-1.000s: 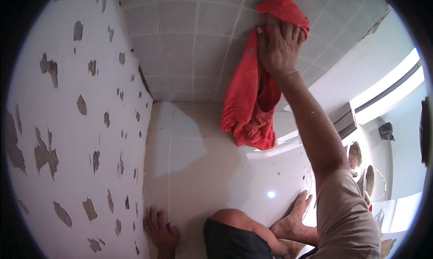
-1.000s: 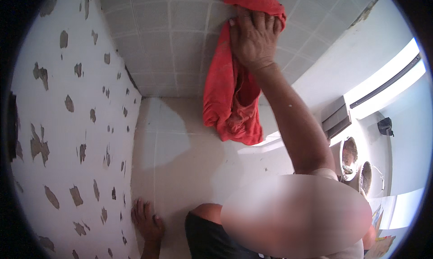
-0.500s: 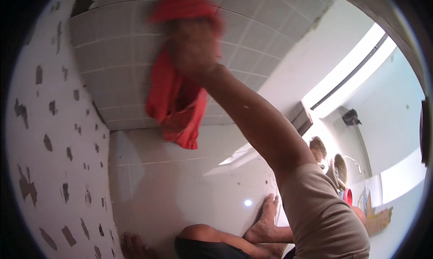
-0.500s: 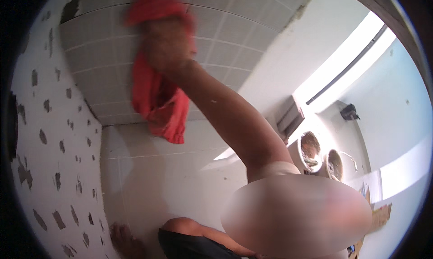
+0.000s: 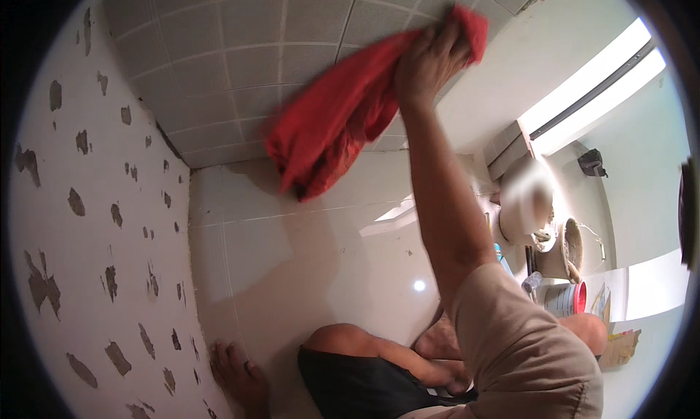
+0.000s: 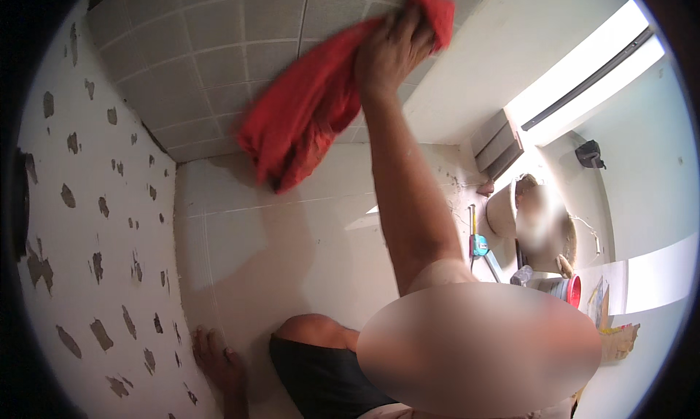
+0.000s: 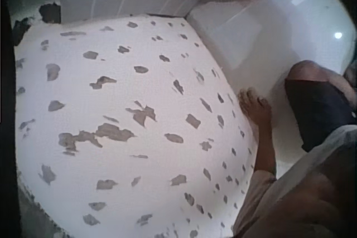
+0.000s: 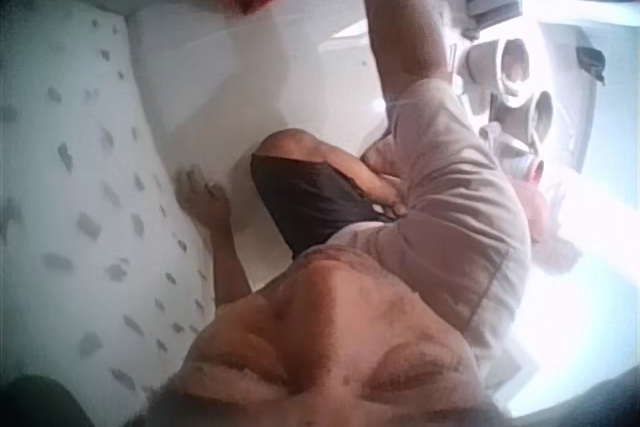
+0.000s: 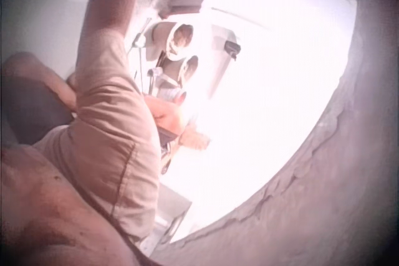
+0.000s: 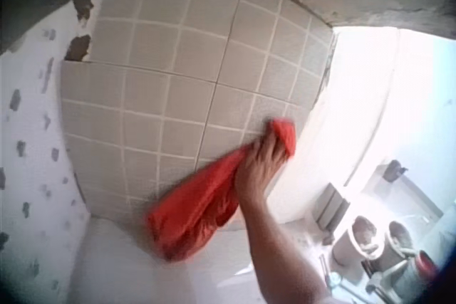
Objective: The person applies mortar to the joint between a tiled wall and the ceiling using a putty knife, then wipes away excess mortar with a red cloth.
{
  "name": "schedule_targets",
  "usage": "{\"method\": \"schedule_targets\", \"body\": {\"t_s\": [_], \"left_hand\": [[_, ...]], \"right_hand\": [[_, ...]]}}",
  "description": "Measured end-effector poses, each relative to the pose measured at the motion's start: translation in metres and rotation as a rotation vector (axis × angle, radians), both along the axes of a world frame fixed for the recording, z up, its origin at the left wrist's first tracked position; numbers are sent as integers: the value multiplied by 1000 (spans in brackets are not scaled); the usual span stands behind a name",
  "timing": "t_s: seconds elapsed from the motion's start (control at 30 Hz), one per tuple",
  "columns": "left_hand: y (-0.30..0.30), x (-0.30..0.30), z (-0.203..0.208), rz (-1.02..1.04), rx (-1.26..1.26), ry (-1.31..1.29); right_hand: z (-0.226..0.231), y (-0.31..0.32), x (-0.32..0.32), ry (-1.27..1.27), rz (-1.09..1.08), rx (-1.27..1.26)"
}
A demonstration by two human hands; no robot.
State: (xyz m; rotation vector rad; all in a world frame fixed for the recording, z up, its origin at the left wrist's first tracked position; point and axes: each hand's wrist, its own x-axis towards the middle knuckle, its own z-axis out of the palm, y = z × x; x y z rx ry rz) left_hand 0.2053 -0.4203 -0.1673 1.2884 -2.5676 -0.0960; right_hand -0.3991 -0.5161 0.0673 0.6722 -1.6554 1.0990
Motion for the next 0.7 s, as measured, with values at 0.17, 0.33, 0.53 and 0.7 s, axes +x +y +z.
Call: {"method": "schedule_targets", "body": {"t_s": [0.17,0.33,0.53,0.7], "left_hand": [[3,-1,-4,13,39,-46],[3,-3,-7,10,34,-53],[8,-12,-4,-33,79,-30],[4,3,-2,10,-23,-61]], "right_hand": [[-156,-9,41,-639,87,-244],[-218,-89,147,-802,75,-86],[-217,-70,183,-467,85,856],[-138,16,147,-752,530,1247]]}}
